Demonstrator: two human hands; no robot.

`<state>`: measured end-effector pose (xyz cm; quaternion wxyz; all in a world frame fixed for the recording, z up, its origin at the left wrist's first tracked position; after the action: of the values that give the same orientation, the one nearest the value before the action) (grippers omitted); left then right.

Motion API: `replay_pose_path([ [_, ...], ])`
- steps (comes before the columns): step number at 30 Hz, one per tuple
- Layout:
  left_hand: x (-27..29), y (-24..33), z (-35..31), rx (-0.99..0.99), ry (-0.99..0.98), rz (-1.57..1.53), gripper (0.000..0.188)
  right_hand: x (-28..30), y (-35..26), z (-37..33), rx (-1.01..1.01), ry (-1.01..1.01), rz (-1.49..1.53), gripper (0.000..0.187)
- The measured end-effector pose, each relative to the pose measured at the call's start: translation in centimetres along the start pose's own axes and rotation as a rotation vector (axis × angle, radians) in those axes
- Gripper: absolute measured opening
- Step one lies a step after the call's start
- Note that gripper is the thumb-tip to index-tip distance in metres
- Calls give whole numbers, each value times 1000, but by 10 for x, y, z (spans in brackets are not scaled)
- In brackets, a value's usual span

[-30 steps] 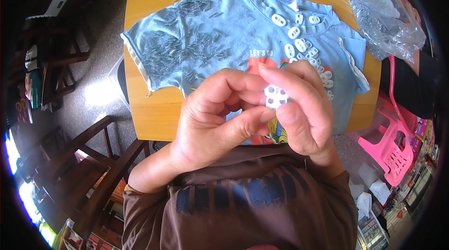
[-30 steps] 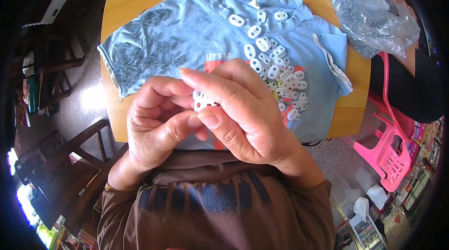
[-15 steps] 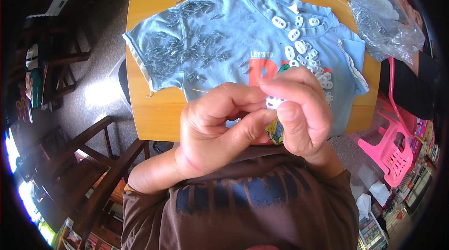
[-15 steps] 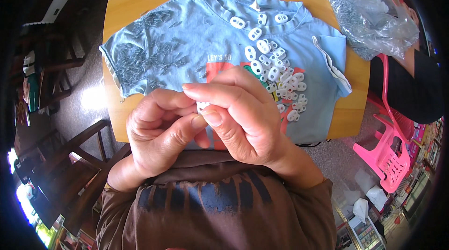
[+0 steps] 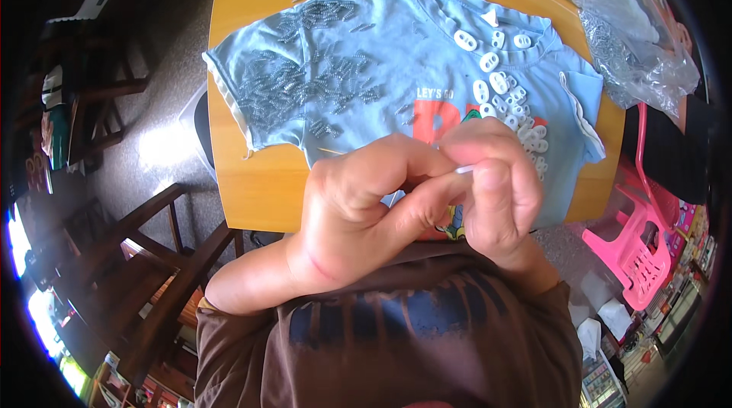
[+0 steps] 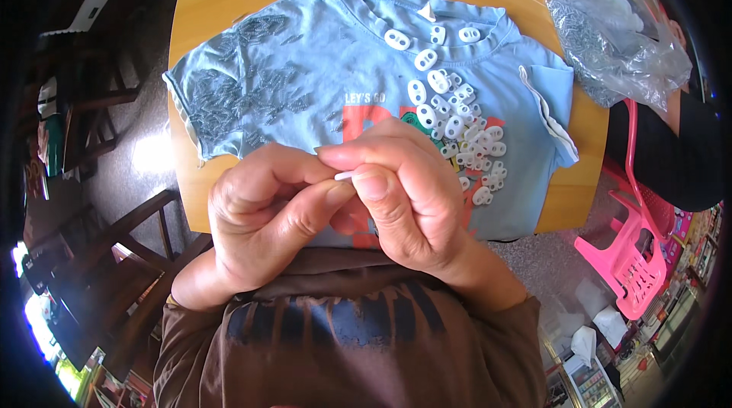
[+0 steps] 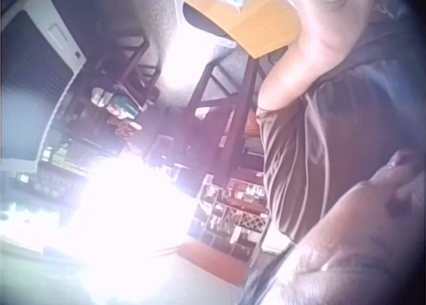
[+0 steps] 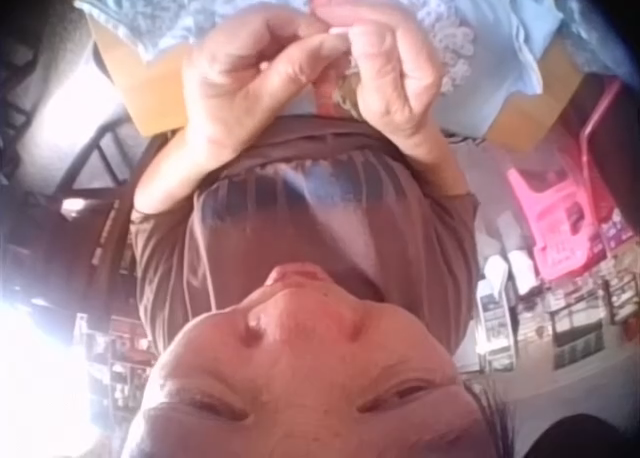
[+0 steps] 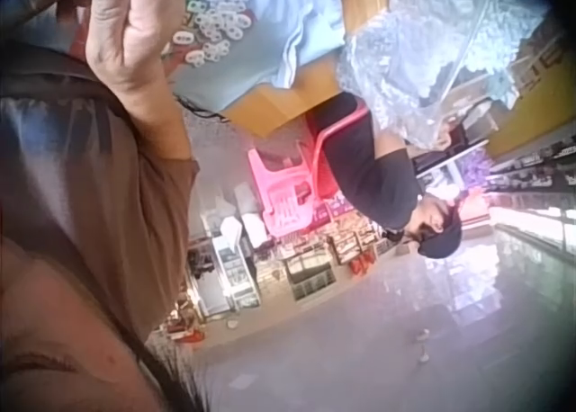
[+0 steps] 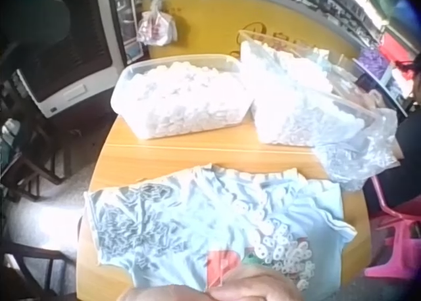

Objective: Assembling small white plastic components by manually inserting small metal fasteners.

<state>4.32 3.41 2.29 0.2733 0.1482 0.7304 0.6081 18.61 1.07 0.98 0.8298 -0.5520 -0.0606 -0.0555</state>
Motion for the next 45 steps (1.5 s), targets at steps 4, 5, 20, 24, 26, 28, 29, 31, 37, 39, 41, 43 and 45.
replay_pose_path([
  [4,10,-4,2,-230,-2,190,13,2,-7,4,-16,-23,-105,21],
  [5,12,-5,3,-303,-49,297,16,3,-7,4,-43,-44,-101,22],
  [20,11,-13,3,-18,54,-94,30,2,-6,6,-42,-28,-69,19],
  [24,4,-17,5,-73,141,-176,27,2,-4,6,-110,18,-12,16],
  [26,2,-17,5,-90,197,-198,30,3,-2,6,-150,49,47,16],
  [28,5,-14,5,-117,158,-51,32,5,-2,6,-132,35,75,17],
  [29,7,-12,5,-146,120,95,35,5,-2,6,-131,40,74,17],
  [31,11,-7,9,-203,74,199,36,6,-4,6,-185,53,113,17],
  [37,9,-6,8,-130,32,87,37,2,-13,2,-310,63,165,18],
  [39,7,-6,4,-85,49,38,36,3,-15,1,-273,55,151,18],
  [41,5,-6,0,-41,56,-104,35,2,-16,0,-236,47,133,18],
  [43,2,-4,-8,1,81,-151,34,0,-21,0,-124,40,48,18],
  [45,1,-4,-15,39,110,-194,33,-3,-25,-4,-109,33,35,18],
])
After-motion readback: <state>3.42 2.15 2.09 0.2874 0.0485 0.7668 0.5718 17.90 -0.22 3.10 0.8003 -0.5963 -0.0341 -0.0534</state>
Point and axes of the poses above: each hand's wrist, its own z-axis towards the middle knuckle, its own x-axis out of the back of the hand, y = z × x, the point moved 3 cm from there along z, towards the middle knuckle, and after that the axes turned 4 degrees about -z, right-handed, at the moved point
